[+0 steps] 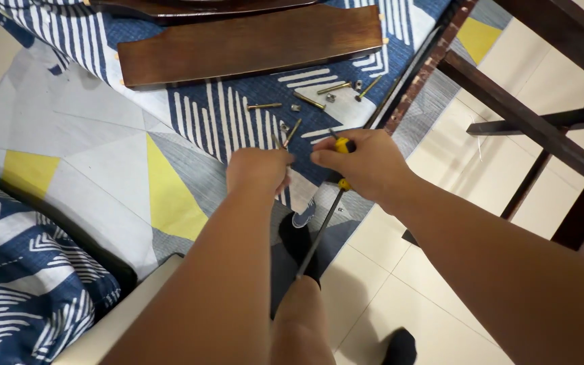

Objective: The person kneels on the floor and uses a screwdriver to unscrew bolts from a wooden chair frame, removing the backrest slats and setting the hardware and detached parts on the bed. They then align a backrest piece against the frame and drive screws back in with the screwdriver.

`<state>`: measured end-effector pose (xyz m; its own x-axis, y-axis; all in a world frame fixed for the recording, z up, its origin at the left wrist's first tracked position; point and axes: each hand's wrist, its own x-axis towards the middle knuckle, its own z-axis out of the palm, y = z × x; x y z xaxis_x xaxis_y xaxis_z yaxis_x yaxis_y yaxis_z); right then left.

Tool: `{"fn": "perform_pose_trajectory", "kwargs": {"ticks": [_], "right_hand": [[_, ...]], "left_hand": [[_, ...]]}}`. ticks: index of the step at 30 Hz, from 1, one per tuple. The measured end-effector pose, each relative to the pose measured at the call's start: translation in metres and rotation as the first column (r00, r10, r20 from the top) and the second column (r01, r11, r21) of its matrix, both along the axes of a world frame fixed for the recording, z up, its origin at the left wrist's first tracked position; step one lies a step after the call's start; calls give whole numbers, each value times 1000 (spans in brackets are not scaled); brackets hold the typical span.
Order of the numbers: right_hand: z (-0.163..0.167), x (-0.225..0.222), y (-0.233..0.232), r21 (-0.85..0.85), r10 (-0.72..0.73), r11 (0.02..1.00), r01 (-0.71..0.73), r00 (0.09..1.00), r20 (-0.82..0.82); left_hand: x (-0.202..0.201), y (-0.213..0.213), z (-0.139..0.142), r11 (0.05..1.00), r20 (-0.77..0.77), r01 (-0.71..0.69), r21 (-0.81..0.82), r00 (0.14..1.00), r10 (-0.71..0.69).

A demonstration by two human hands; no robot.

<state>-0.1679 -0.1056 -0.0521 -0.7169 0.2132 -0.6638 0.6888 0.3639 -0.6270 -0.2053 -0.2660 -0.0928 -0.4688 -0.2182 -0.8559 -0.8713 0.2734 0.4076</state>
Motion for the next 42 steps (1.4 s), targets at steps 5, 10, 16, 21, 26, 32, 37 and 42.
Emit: {"fn": "perform_pose_trajectory", "kwargs": {"ticks": [5, 10, 16, 21, 26, 32, 37, 42], "right_hand": [[16, 19, 11, -181, 68, 980, -89, 991, -118], [24, 61, 44, -240, 6, 969, -64, 971, -237], [41, 149, 111, -292, -69, 956, -11, 963, -259], [50, 260, 185, -232, -237, 956, 179, 939, -249], [46, 376, 256, -393, -376, 888, 237, 868, -326], [41, 461, 295, -391, -581, 797, 460, 759, -292], [27, 484, 314, -421, -663, 738, 527, 684, -305], [-18, 468, 335, -439, -618, 780, 446, 660, -427]], "left_hand": [[31, 8, 17, 930, 108, -164, 328, 985, 136], [67, 36, 35, 883, 66, -117, 454, 993, 98], [144, 107, 57, 880, -25, -31, 474, 999, 49], [242, 193, 66, 869, -94, 56, 493, 996, -10], [343, 280, 62, 790, -212, 153, 593, 977, -31], [418, 320, 59, 665, -48, -87, 742, 982, 183], [420, 331, 45, 556, 110, -290, 779, 936, 335], [414, 335, 7, 530, 37, -161, 833, 971, 237]]}}
